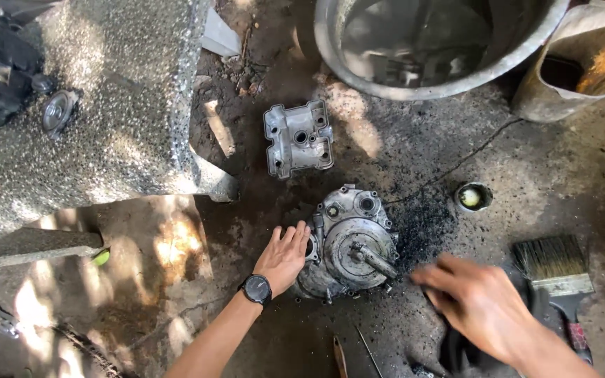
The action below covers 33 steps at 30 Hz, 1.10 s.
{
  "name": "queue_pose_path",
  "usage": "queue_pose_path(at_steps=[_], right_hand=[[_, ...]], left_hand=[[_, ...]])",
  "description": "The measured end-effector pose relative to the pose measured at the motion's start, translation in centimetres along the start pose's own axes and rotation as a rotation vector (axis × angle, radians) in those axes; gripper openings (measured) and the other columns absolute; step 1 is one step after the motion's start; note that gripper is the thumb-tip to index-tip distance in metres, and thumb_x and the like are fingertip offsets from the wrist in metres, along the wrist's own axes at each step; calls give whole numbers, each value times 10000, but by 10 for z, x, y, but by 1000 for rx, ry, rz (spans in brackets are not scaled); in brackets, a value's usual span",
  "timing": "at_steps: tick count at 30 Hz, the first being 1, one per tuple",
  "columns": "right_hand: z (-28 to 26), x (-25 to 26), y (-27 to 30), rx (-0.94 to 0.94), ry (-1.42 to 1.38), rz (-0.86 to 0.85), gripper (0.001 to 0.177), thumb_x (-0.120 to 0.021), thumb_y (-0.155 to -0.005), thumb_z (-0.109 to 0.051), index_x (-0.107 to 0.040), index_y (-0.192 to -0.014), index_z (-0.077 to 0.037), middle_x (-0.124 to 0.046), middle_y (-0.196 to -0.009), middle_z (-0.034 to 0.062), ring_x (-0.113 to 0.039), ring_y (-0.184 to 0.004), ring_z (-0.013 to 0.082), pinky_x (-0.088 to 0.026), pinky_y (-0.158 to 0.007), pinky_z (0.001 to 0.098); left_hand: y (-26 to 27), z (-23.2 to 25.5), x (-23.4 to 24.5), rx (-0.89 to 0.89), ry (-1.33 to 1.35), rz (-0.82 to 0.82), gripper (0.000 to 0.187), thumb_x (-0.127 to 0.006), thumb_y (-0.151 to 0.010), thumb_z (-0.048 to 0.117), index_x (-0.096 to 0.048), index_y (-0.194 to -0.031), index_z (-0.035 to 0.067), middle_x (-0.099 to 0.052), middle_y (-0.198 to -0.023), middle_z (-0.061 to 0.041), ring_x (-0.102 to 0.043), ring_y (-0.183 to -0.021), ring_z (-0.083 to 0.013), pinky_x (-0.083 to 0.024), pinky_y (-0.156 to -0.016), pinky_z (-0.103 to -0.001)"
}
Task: Cleaning and inspecting motorcycle engine casing and internal components using a brush and cloth.
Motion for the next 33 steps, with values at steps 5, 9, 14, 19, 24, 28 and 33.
queue_pose_path(at_steps=[5,9,14,19,24,28,33], right_hand=[[-18,-18,-121,356,377,54,269,-745,-736,-193,-702,-990,-113,-612,-898,110,-652,-813,304,-555,-607,448],[4,-88,-194,631,574,-24,240,-748,-662,-163,-692,-881,-83,-636,-995,120,-657,-939,302,-586,-683,417],[16,-127,-221,610,739,-269,105,-710,-784,-145,-708,-878,-98,-633,-1086,106,-646,-1001,277,-590,-702,393],[4,-108,-225,510,846,-523,66,-655,-871,-115,-716,-887,-92,-608,-1239,70,-631,-1009,225,-598,-664,338],[32,-106,-233,618,1189,-556,134,-641,-926,-102,-757,-967,-155,-529,-1445,151,-635,-898,140,-579,-626,264],[8,-33,-212,223,1402,-726,207,-593,-954,-1,-758,-1045,-87,-751,-1035,149,-729,-759,108,-557,-563,249],[-34,36,-138,473,675,158,275,-707,-805,8,-766,-1044,-115,-653,-964,117,-659,-845,234,-542,-491,312]], left_hand=[[1,2,-2,-5,10,74,697,-652,-786,-30,-441,-1441,-137,-421,-1499,-283,-476,-1262,-361,-374,-1065,-517],[3,2,10,-22,46,149,609,-654,-831,63,-528,-1385,-153,-482,-1440,-282,-504,-1216,-356,-397,-1043,-521],[-2,5,3,-19,18,180,607,-651,-796,75,-559,-1361,-126,-516,-1399,-263,-521,-1184,-319,-414,-1023,-501],[-4,8,1,-21,50,201,568,-649,-807,71,-589,-1333,-134,-539,-1354,-267,-521,-1192,-315,-418,-1017,-509],[-8,8,0,-27,30,163,461,-667,-816,36,-652,-1259,-92,-549,-1348,-257,-515,-1193,-310,-422,-1017,-537],[-13,11,-13,-33,-23,169,468,-683,-734,8,-678,-1201,-24,-544,-1390,-251,-514,-1194,-299,-431,-997,-538],[-10,9,-11,-34,30,179,379,-666,-843,18,-699,-1199,-106,-589,-1250,-217,-518,-1173,-303,-439,-972,-506]])
Point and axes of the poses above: each hand's wrist, its own y-axis away from the middle knuckle, its own x-axis out of the back of the hand, z = x × y, the point moved 2 cm from there along -y, towards the middle knuckle
